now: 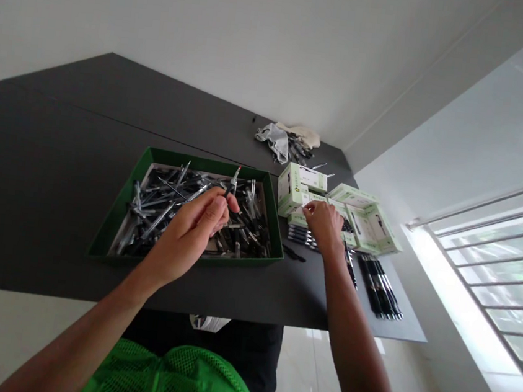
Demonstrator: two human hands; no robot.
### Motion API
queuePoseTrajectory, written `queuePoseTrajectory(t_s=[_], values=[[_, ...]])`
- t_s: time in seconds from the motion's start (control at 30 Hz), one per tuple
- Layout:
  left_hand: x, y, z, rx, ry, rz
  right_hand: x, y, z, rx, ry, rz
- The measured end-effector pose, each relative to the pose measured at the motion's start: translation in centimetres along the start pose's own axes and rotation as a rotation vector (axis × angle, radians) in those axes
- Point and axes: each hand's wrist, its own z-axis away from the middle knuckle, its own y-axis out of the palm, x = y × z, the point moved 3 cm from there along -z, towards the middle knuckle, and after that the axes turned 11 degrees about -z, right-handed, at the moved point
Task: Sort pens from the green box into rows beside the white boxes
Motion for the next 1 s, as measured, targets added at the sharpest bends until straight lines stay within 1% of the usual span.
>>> queuePoseTrajectory(t_s=[0.1,0.17,0.23,0.33,0.4,0.43,0.47,0.53,0.57,0.63,0.7,0.8,0.9,1.0], values=[[0.5,0.1,-0.3,0.031,-0.013,-0.013,-0.1,-0.1,-0.4,-0.019,-0.014,-0.003],[0.6,0.2,-0.4,0.048,-0.029,-0.02,0.1,-0.6,-0.4,-0.077,-0.054,-0.09],[0.5,0.3,-0.3,0.063,-0.049,-0.027,0.7,-1.7,0.1,-0.172,-0.142,-0.269],[0.2,0.5,-0.1,0.08,-0.071,-0.053,2.3,-4.1,1.7,-0.306,-0.313,-0.62],[-0.1,0.6,0.0,0.086,-0.073,-0.075,3.6,-5.6,3.1,-0.353,-0.374,-0.853],[-0.2,0.7,0.1,0.089,-0.073,-0.085,4.3,-6.2,3.8,-0.354,-0.388,-0.975],[-0.3,0.7,0.1,0.093,-0.075,-0.094,5.1,-6.7,4.5,-0.331,-0.403,-1.101],[-0.4,0.8,0.1,0.105,-0.082,-0.104,7.0,-7.0,6.0,-0.215,-0.449,-1.34],[-0.4,0.9,0.0,0.109,-0.083,-0.105,8.1,-6.9,6.7,-0.138,-0.48,-1.432],[-0.5,0.9,-0.1,0.113,-0.084,-0.105,10.1,-6.2,8.1,-0.002,-0.539,-1.542],[-0.5,0.8,-0.1,0.109,-0.077,-0.11,11.9,-5.2,9.0,0.08,-0.572,-1.584],[-0.4,0.7,-0.1,0.101,-0.063,-0.123,13.4,-3.7,9.5,0.133,-0.554,-1.616],[-0.1,0.6,0.2,0.103,-0.053,-0.137,13.8,-2.8,9.5,0.163,-0.513,-1.641],[0.1,0.5,0.4,0.1,-0.059,-0.145,13.9,-2.6,9.6,0.204,-0.498,-1.652]])
